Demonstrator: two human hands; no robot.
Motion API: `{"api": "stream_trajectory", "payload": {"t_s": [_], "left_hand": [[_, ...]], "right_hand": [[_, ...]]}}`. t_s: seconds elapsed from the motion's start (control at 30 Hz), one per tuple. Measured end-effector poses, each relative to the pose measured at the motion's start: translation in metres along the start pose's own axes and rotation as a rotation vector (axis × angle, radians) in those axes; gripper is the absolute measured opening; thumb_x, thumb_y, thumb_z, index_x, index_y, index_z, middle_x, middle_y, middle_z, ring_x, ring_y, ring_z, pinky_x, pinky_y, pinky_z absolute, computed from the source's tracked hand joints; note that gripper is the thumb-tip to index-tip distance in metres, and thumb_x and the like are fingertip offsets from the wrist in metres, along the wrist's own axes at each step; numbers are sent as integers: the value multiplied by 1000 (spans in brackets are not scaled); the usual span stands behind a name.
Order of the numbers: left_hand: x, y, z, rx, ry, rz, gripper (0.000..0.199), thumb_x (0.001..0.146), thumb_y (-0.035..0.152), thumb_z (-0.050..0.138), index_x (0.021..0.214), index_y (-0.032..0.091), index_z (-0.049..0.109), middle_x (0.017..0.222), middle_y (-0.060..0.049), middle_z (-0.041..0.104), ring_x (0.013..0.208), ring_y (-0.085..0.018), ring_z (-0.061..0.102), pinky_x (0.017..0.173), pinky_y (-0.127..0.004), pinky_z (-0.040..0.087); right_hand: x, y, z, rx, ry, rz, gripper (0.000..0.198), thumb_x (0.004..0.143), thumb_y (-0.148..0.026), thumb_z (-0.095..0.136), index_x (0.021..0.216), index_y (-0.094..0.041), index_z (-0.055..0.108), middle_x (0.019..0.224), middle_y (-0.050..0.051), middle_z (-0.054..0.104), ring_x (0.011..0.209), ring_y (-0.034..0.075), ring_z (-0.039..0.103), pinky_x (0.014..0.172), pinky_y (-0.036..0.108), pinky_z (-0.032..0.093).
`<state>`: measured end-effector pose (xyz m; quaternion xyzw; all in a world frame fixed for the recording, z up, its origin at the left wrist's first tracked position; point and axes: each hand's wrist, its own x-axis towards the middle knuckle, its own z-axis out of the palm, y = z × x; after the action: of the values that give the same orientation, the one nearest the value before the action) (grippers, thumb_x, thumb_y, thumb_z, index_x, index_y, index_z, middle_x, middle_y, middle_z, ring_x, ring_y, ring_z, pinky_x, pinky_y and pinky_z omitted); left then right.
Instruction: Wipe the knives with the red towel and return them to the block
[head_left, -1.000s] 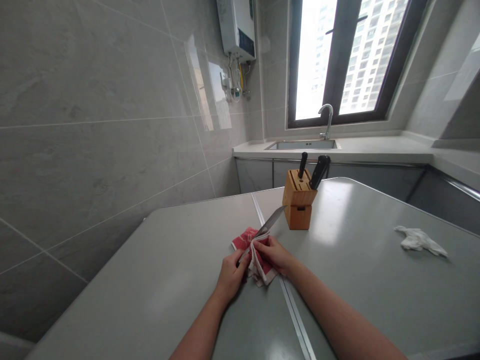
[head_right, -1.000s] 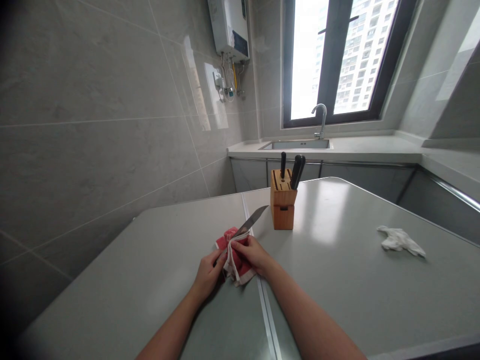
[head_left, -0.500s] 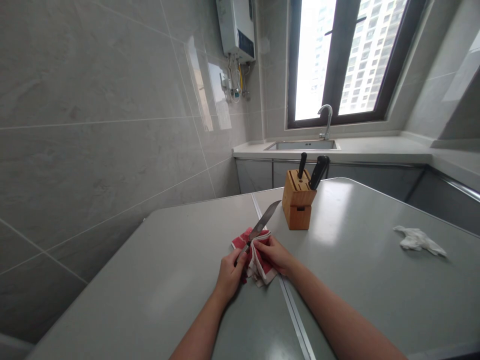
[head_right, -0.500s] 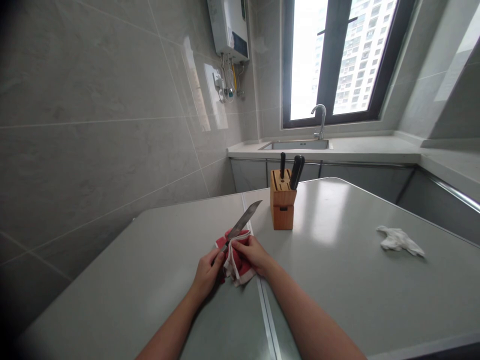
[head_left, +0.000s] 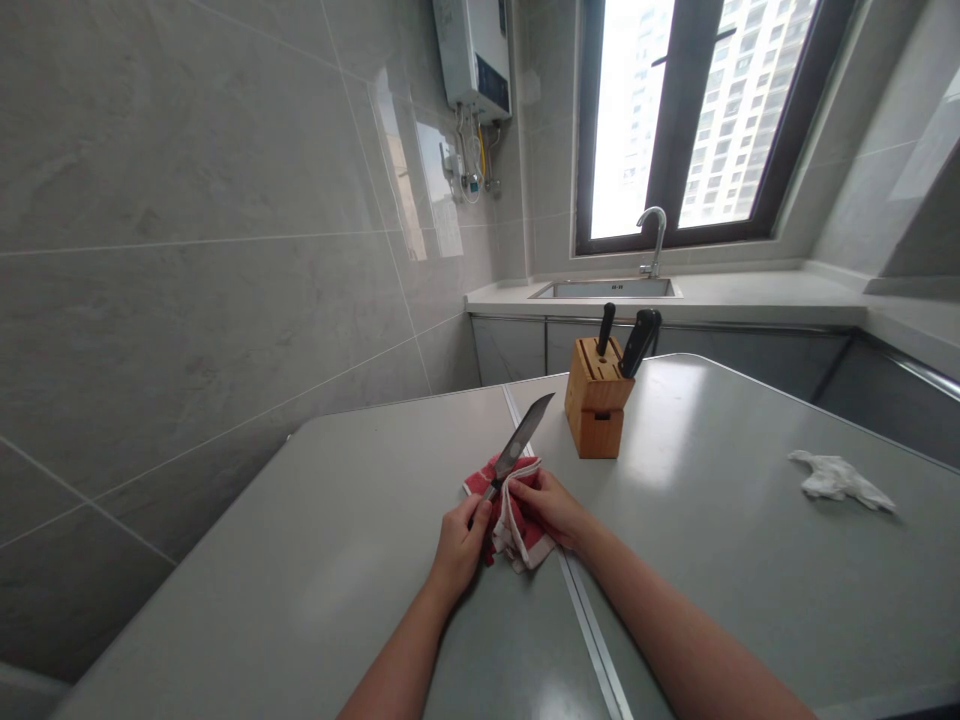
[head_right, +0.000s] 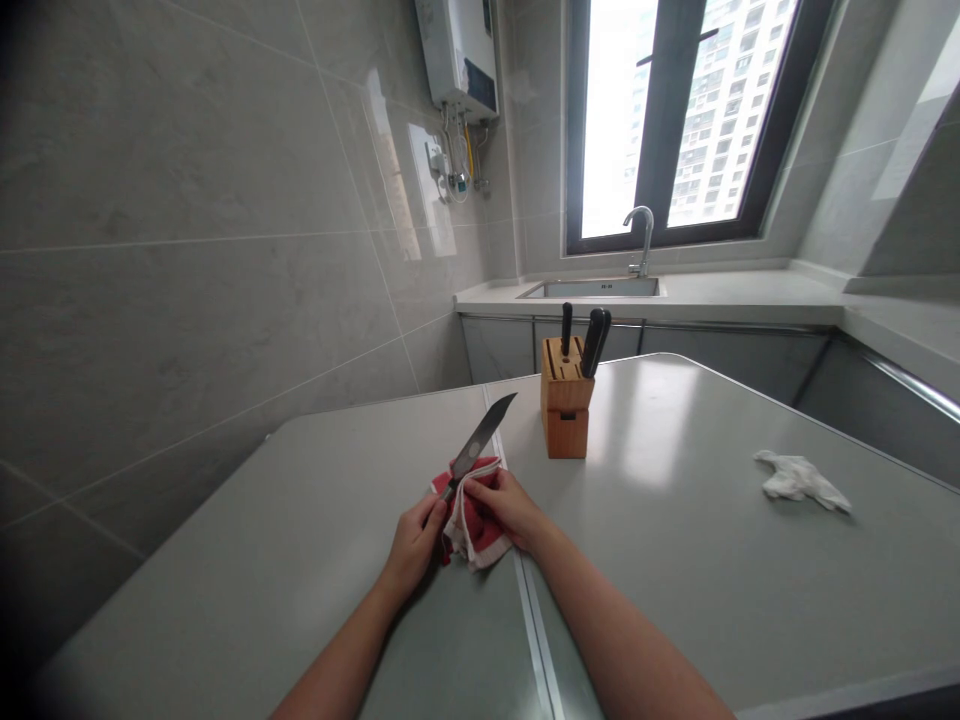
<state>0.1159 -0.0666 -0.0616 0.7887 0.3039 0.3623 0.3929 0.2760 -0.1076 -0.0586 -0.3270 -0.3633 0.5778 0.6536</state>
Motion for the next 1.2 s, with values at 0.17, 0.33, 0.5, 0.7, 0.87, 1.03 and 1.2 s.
{"api": "stream_trajectory", "payload": {"t_s": [0.17,0.33,0.5,0.7,0.87,1.03,1.2], "left_hand": [[0,0,2,18,-69,19,38,91,42,39,68,15,53,61,3,48,59,-12,43,56,-22,33],[1,0,2,78,-104,55,38,90,42,42,68,14,55,63,2,51,61,-12,44,59,-23,34],[2,2,1,82,-95,59,38,89,43,41,70,14,57,66,0,55,64,-14,48,61,-23,36],[1,5,1,72,-94,48,40,89,45,40,70,14,58,65,-1,56,63,-15,47,61,-24,37],[1,6,1,55,-80,42,39,89,44,41,70,15,58,65,0,55,63,-14,47,60,-23,36],[0,7,1,50,-76,37,38,89,43,41,71,14,57,65,0,55,62,-14,47,60,-23,36],[0,4,1,57,-63,43,39,90,44,40,69,15,56,63,1,53,61,-14,45,59,-23,35]], "right_hand": [[1,4,-5,-25,40,-3,33,63,-31,77,90,-16,64,85,5,70,73,16,64,73,31,50],[-1,2,-4,-58,46,-4,30,64,-31,77,85,-14,65,80,4,70,72,16,63,71,31,50],[-2,-1,0,-38,42,-2,31,64,-33,77,85,-14,66,76,4,69,66,16,63,67,30,50],[-3,-2,1,6,33,1,30,65,-33,76,85,-15,66,80,5,70,71,17,65,71,31,51],[-3,-3,1,-4,31,10,29,66,-31,75,87,-14,66,85,6,71,72,18,64,70,31,51],[-2,-2,1,-24,44,6,28,66,-32,76,86,-15,67,85,5,71,72,17,64,71,31,50],[-3,-4,2,-31,37,6,33,64,-35,77,87,-14,67,85,6,71,70,17,64,70,31,50]]}}
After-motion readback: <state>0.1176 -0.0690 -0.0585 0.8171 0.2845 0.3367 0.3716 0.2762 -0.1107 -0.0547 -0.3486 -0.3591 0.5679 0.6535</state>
